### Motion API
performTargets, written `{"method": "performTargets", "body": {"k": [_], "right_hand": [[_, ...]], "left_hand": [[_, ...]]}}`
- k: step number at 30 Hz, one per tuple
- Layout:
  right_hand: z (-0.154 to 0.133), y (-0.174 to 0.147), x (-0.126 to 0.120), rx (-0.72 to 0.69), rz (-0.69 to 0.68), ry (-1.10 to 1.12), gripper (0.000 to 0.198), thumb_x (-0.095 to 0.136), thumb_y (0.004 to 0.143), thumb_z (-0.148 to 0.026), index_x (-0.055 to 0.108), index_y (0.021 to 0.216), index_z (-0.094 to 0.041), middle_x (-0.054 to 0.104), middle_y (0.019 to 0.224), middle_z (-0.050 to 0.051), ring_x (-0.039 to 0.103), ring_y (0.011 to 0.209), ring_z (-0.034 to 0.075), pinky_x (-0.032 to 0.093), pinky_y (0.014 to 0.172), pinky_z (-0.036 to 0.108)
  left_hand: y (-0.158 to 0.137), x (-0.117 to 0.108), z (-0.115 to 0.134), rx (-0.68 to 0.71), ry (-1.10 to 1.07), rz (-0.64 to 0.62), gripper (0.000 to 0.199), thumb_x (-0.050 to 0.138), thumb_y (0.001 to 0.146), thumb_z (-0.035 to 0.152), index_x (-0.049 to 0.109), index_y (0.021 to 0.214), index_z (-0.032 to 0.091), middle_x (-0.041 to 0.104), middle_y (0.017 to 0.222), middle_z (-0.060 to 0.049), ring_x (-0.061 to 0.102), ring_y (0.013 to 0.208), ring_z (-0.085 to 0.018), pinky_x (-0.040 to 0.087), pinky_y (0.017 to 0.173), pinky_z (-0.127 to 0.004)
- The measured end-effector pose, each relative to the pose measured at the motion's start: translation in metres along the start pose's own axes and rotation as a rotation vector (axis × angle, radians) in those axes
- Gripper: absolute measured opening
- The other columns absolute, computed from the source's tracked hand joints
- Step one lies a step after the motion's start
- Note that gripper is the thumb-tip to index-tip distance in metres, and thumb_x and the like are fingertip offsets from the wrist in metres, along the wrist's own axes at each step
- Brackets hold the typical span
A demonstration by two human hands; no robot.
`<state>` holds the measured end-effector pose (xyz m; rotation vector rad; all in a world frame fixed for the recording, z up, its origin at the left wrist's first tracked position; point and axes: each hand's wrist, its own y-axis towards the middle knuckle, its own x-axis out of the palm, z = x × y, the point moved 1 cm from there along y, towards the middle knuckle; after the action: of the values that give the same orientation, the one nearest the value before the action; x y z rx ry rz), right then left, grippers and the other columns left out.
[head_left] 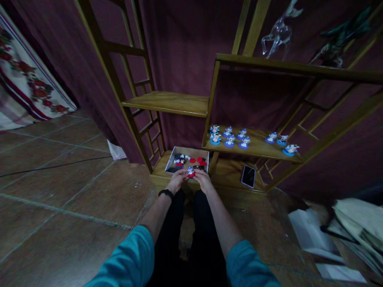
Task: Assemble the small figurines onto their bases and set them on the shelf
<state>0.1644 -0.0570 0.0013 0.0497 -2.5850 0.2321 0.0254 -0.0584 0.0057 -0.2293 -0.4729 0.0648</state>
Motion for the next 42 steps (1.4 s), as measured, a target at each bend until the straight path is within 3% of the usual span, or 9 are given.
{"method": "performTargets", "body": {"k": [21, 42], "right_hand": [[-0.0008, 0.0022, -0.0007, 0.014, 0.010, -0.020, 0.020, 0.070, 0.060, -0.020, 0.067, 0.079, -0.016, 0.071, 0.082, 0.005, 0.066, 0.082, 0.018, 0.047, 0.087, 0.038], [0.0014, 0.0050, -0.0013, 0.000, 0.030, -0.050, 0.017, 0.069, 0.058, -0.020, 0.065, 0.074, -0.017, 0.070, 0.081, 0.004, 0.065, 0.078, 0.016, 0.048, 0.081, 0.035]], "left_hand": [[0.0016, -0.0007, -0.0009, 0.004, 0.012, 0.060, 0.019, 0.073, 0.059, 0.011, 0.066, 0.077, 0.012, 0.065, 0.070, -0.005, 0.059, 0.060, -0.010, 0.045, 0.056, -0.020], [0.0042, -0.0012, -0.0027, 0.021, -0.017, 0.036, 0.017, 0.072, 0.059, 0.010, 0.066, 0.074, 0.012, 0.066, 0.070, -0.006, 0.061, 0.063, -0.011, 0.046, 0.056, -0.020]]}}
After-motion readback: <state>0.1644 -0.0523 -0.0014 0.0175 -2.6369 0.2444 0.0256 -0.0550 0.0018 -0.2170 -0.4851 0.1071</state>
